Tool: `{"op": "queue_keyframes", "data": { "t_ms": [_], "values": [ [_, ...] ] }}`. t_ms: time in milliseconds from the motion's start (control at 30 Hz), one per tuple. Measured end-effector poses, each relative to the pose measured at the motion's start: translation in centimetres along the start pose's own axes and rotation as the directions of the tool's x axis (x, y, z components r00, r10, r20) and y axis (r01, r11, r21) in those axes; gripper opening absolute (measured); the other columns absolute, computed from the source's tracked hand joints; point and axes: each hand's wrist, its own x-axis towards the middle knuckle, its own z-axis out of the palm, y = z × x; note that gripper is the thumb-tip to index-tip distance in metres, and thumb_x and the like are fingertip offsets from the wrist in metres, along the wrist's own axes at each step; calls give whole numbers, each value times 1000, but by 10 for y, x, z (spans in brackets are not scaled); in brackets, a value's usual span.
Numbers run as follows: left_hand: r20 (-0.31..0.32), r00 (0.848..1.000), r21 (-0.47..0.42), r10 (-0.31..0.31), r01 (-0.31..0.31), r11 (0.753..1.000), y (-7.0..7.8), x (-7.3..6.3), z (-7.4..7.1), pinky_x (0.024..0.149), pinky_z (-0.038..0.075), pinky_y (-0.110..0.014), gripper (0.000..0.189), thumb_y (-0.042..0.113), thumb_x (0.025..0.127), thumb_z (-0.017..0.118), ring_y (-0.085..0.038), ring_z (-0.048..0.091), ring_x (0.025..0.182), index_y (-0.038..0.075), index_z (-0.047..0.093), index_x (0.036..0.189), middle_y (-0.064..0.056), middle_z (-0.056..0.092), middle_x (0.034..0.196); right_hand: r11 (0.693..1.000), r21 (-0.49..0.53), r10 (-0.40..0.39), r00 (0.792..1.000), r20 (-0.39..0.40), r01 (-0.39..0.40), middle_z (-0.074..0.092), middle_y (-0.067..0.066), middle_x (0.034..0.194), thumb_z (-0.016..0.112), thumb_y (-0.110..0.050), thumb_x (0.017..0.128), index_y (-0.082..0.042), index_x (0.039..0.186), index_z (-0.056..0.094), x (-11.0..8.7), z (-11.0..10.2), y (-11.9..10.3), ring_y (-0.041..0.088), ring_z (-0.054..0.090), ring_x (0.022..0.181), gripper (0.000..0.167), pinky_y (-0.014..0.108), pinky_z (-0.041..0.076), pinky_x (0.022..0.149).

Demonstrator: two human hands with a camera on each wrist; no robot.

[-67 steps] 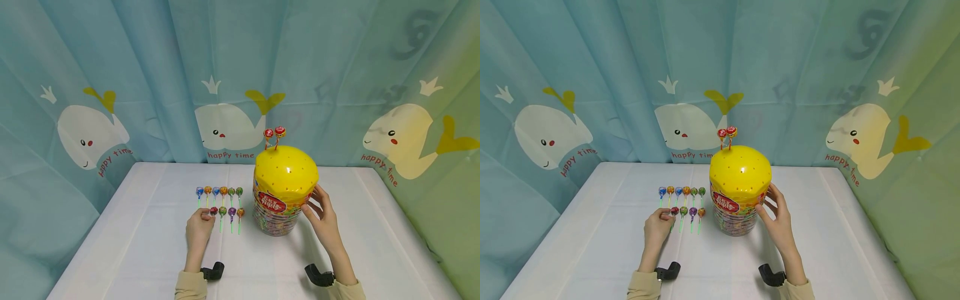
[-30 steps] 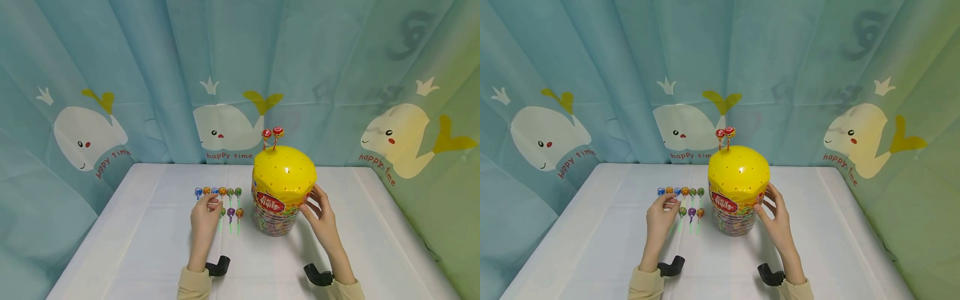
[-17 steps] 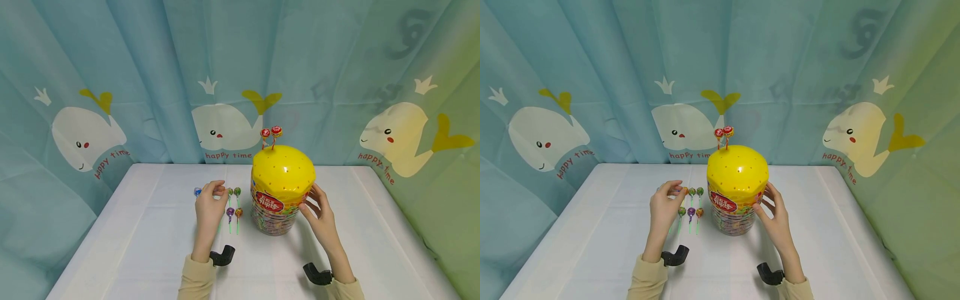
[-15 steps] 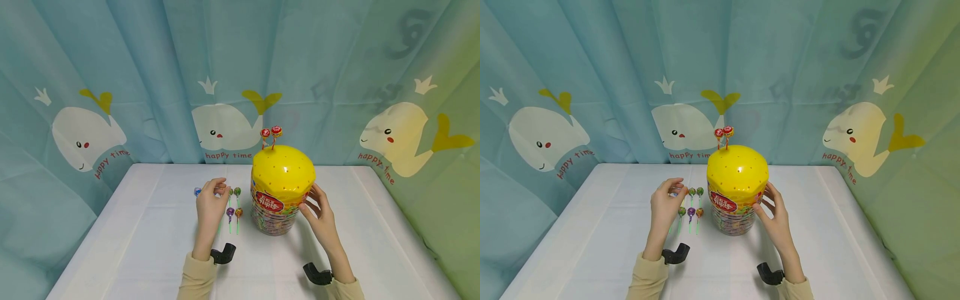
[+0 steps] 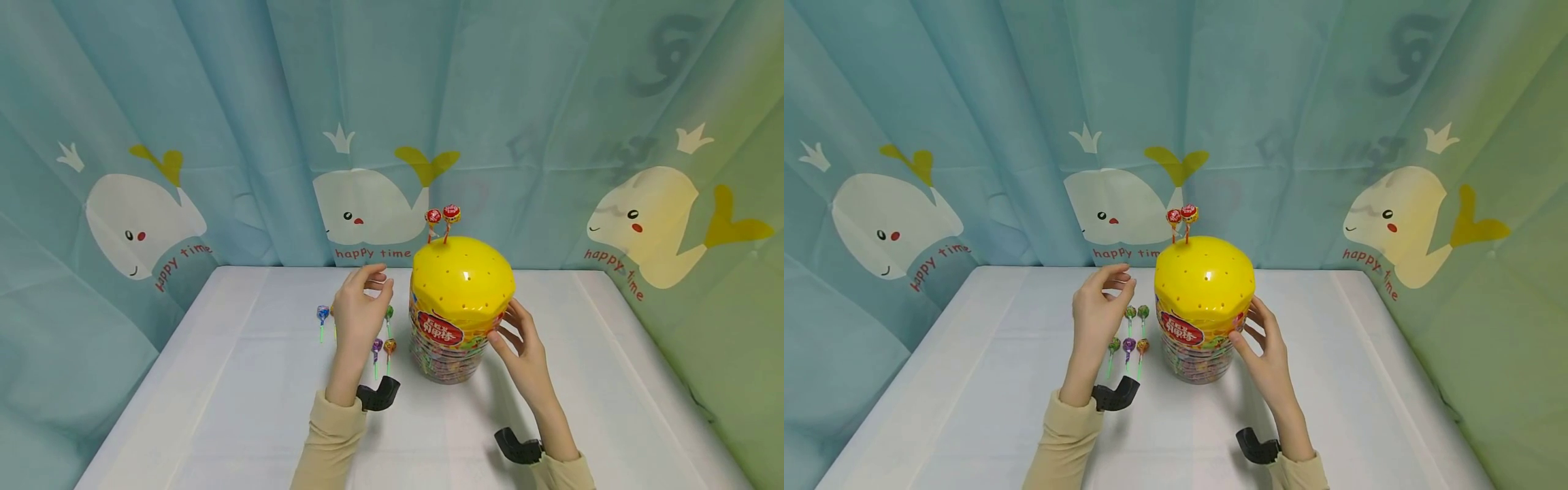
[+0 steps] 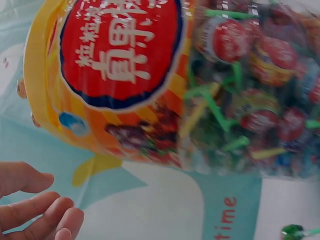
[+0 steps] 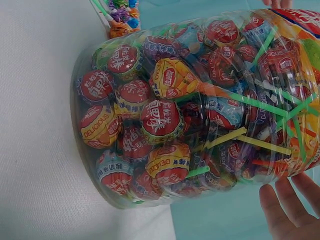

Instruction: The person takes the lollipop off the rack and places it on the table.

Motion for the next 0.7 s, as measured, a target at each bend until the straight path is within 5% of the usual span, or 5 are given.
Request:
{"op": "queue_keyframes", "data": {
  "t_ms": [300,700],
  "values": [
    [-4,993,-45,120,-120,992,22,13,6,65,55,-32,24,13,86,70,-21,67,82,6,70,108,-8,70,91,1000,2,-2,1000,0,2,43,0,141,60,-5,92,-26,149,31,1,0,0,-2,44,121,67,9,39,100],
    [25,983,-78,183,-180,980,49,30,18,68,53,-31,22,15,88,68,-19,67,85,9,70,109,-6,70,94,1000,12,-5,1000,-2,5,43,-2,139,60,-5,92,-25,149,31,0,0,0,-1,45,120,67,9,39,100]
  ]
}}
